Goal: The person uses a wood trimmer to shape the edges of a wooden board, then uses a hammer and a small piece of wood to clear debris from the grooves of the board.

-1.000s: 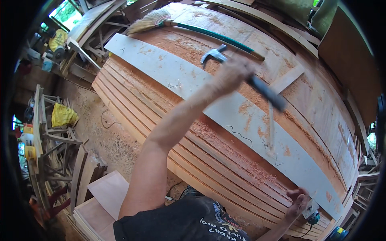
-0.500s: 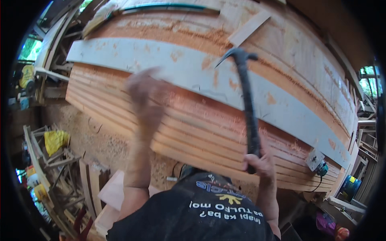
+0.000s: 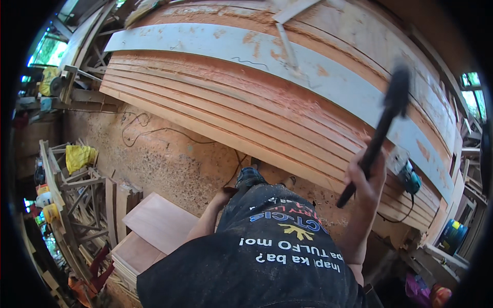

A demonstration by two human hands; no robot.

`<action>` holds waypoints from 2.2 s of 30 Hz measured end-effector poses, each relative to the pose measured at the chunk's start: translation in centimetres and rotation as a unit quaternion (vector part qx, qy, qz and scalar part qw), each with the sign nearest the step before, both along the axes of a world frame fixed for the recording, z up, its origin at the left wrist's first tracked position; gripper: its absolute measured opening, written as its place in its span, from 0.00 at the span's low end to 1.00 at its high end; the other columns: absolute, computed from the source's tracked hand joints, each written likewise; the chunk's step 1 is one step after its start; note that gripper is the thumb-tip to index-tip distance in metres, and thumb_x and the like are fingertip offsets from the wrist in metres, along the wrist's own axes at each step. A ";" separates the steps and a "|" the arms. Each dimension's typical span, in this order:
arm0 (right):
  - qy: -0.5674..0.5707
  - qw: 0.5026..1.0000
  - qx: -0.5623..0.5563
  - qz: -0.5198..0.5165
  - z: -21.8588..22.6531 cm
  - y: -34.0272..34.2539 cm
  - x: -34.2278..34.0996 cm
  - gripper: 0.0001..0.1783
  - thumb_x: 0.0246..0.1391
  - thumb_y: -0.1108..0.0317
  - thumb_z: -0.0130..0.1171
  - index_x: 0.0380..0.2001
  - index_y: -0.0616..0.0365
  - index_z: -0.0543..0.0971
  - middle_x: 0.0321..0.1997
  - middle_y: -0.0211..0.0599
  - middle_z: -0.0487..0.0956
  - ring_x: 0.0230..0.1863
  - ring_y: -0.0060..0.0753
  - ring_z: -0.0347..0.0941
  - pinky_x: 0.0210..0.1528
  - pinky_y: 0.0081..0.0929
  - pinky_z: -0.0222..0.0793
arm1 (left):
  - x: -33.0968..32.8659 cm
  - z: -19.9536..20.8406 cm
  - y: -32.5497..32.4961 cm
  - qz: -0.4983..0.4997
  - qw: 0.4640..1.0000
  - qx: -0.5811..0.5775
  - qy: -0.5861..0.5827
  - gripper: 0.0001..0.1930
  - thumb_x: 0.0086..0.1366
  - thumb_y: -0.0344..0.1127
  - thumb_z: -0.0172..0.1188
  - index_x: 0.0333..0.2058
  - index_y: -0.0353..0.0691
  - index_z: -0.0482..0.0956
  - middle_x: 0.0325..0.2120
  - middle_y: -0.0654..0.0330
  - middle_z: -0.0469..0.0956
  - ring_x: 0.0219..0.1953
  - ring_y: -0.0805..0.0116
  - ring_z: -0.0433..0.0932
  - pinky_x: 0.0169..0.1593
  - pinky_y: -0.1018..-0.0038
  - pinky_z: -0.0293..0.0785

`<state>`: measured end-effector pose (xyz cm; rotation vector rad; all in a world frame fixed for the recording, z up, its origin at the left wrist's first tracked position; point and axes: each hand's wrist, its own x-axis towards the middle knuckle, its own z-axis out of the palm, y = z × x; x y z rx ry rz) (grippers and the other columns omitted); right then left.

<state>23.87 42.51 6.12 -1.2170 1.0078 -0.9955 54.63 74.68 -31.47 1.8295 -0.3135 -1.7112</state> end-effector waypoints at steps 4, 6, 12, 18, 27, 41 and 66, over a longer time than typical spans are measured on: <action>0.135 0.989 -0.062 -0.017 -4.1 2.3 -6.0 0.25 0.48 0.77 0.63 0.51 0.58 0.71 0.23 0.21 0.68 0.20 0.11 0.61 0.21 0.13 0.56 | -1.2 11.6 -5.6 -0.207 0.973 0.073 -0.071 0.15 0.58 0.39 0.63 0.40 0.35 0.83 0.29 0.61 0.80 0.26 0.73 0.75 0.28 0.73 0.71; 0.149 0.981 -0.120 -0.019 -5.8 3.9 -8.8 0.22 0.48 0.77 0.62 0.48 0.59 0.72 0.22 0.20 0.67 0.20 0.11 0.60 0.21 0.13 0.55 | -1.6 12.9 -6.1 -0.171 0.982 0.085 -0.016 0.15 0.58 0.38 0.63 0.39 0.33 0.83 0.28 0.62 0.80 0.26 0.73 0.76 0.28 0.74 0.71; 0.137 0.979 -0.133 -0.069 -6.7 6.4 -14.8 0.08 0.44 0.82 0.57 0.30 0.61 0.75 0.19 0.19 0.66 0.21 0.10 0.56 0.22 0.14 0.52 | -3.2 7.2 -7.0 -0.192 0.974 -0.114 0.037 0.19 0.57 0.38 0.61 0.42 0.29 0.79 0.39 0.52 0.82 0.40 0.61 0.79 0.44 0.69 0.73; 0.206 0.965 -0.081 -0.142 -7.2 12.8 -16.2 0.10 0.43 0.81 0.59 0.31 0.59 0.76 0.18 0.17 0.65 0.20 0.09 0.57 0.22 0.13 0.52 | -3.8 5.7 -13.7 -0.490 0.855 -0.098 -0.139 0.24 0.56 0.44 0.64 0.45 0.31 0.79 0.43 0.48 0.80 0.47 0.58 0.77 0.47 0.63 0.73; 0.283 0.925 -0.001 -0.253 -7.4 17.6 -13.0 0.10 0.44 0.75 0.67 0.32 0.58 0.77 0.18 0.18 0.69 0.20 0.09 0.59 0.22 0.15 0.56 | -5.7 -2.0 -17.4 -0.495 0.868 -0.034 -0.003 0.27 0.55 0.51 0.63 0.42 0.31 0.80 0.42 0.44 0.80 0.49 0.52 0.77 0.51 0.61 0.71; 0.310 0.873 0.139 -0.349 -7.5 23.7 -8.5 0.10 0.48 0.73 0.64 0.35 0.58 0.77 0.23 0.23 0.74 0.16 0.10 0.63 0.17 0.14 0.58 | -3.7 -1.9 -16.6 -0.629 0.735 -0.021 -0.254 0.20 0.56 0.48 0.64 0.33 0.34 0.80 0.40 0.47 0.80 0.39 0.60 0.79 0.43 0.65 0.74; 0.358 0.742 0.385 -0.416 -14.4 37.4 -16.4 0.14 0.43 0.59 0.69 0.27 0.55 0.78 0.16 0.22 0.68 0.15 0.17 0.62 0.18 0.22 0.57 | 0.0 -6.3 -10.2 -0.573 0.767 -0.033 -0.289 0.17 0.59 0.45 0.60 0.35 0.34 0.79 0.39 0.48 0.80 0.38 0.60 0.80 0.42 0.64 0.74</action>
